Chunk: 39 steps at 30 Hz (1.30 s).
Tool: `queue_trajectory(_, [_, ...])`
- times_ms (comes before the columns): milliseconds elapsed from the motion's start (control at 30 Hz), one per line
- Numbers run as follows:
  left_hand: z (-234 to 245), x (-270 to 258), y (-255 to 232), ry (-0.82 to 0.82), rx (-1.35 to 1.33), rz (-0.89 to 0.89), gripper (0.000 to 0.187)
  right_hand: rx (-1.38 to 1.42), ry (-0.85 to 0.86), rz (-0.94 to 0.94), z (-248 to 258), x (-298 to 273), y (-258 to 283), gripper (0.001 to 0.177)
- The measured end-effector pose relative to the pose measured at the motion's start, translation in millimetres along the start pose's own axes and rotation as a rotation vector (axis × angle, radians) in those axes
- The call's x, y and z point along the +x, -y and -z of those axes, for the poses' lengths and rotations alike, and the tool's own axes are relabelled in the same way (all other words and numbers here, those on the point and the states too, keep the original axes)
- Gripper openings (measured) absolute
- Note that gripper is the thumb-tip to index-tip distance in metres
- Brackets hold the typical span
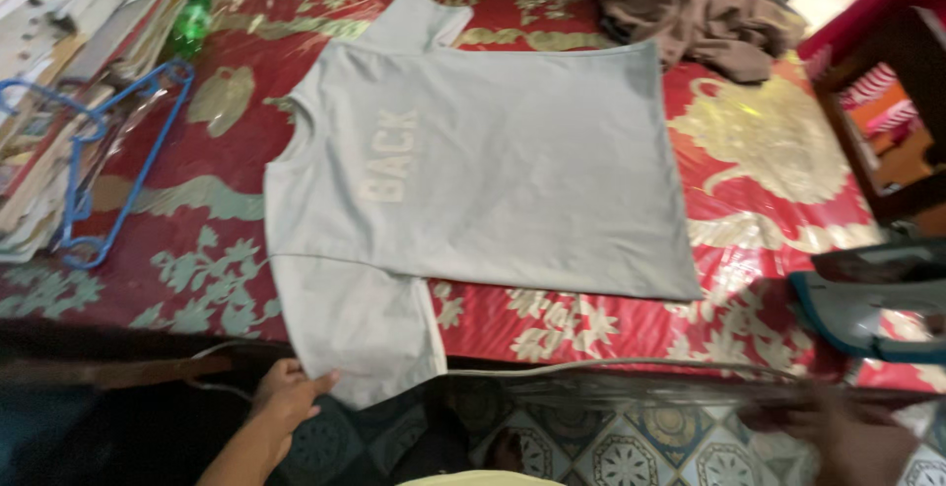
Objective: The person irons a light gray t-shirt laid flat on a patterned red table. They use a blue and white electric iron to smooth the fabric, moving it across the body and sleeves of the shirt. The person adjusts the shirt's position and folds the sleeves during the process.
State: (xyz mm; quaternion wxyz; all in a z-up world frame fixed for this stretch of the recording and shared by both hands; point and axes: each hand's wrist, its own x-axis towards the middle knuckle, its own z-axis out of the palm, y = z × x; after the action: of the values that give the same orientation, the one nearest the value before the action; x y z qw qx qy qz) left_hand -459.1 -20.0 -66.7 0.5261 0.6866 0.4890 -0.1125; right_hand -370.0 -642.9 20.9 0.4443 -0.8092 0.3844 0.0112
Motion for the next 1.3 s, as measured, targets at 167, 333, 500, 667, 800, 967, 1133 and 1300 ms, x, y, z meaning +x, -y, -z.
queue_trajectory(167, [-3.7, 34.1, 17.6, -0.024, 0.025, 0.039, 0.053, -0.07, -0.025, -0.087, 72.8, 42.2, -14.0, 0.035])
queue_trajectory(333, [5.1, 58.5, 26.2, -0.019, -0.042, 0.187, 0.054, -0.105, 0.021, -0.108, 91.6, 58.5, -19.0, 0.036])
queue_trajectory(500, [23.3, 63.3, 39.1, 0.101, -0.248, 0.176, 0.054, -0.147, 0.08, -0.067, 97.1, 61.3, 9.6, 0.037])
queue_trajectory(667, [20.1, 62.5, 43.0, 0.149, -0.261, 0.172, 0.053, -0.209, 0.137, -0.017, 118.4, 33.9, 49.9, 0.038])
queue_trajectory(800, [16.2, 54.8, 46.6, 0.142, -0.237, 0.189, 0.049, -0.303, 0.246, 0.09, 100.4, -3.6, 107.8, 0.039])
queue_trajectory(967, [23.2, 52.5, 36.1, 0.161, -0.034, 0.188, 0.048, -0.465, 0.413, 0.258, 55.0, -67.2, 154.7, 0.04])
queue_trajectory(1133, [37.7, 77.2, -19.4, -0.198, 1.41, -0.756, 0.028, -0.658, 0.564, 0.652, -52.7, -162.9, 196.8, 0.046])
queue_trajectory(1300, [59.6, 77.6, -112.4, -0.04, 0.005, -0.553, 0.025, -0.809, 0.807, 0.846, -146.8, -263.0, 247.8, 0.047])
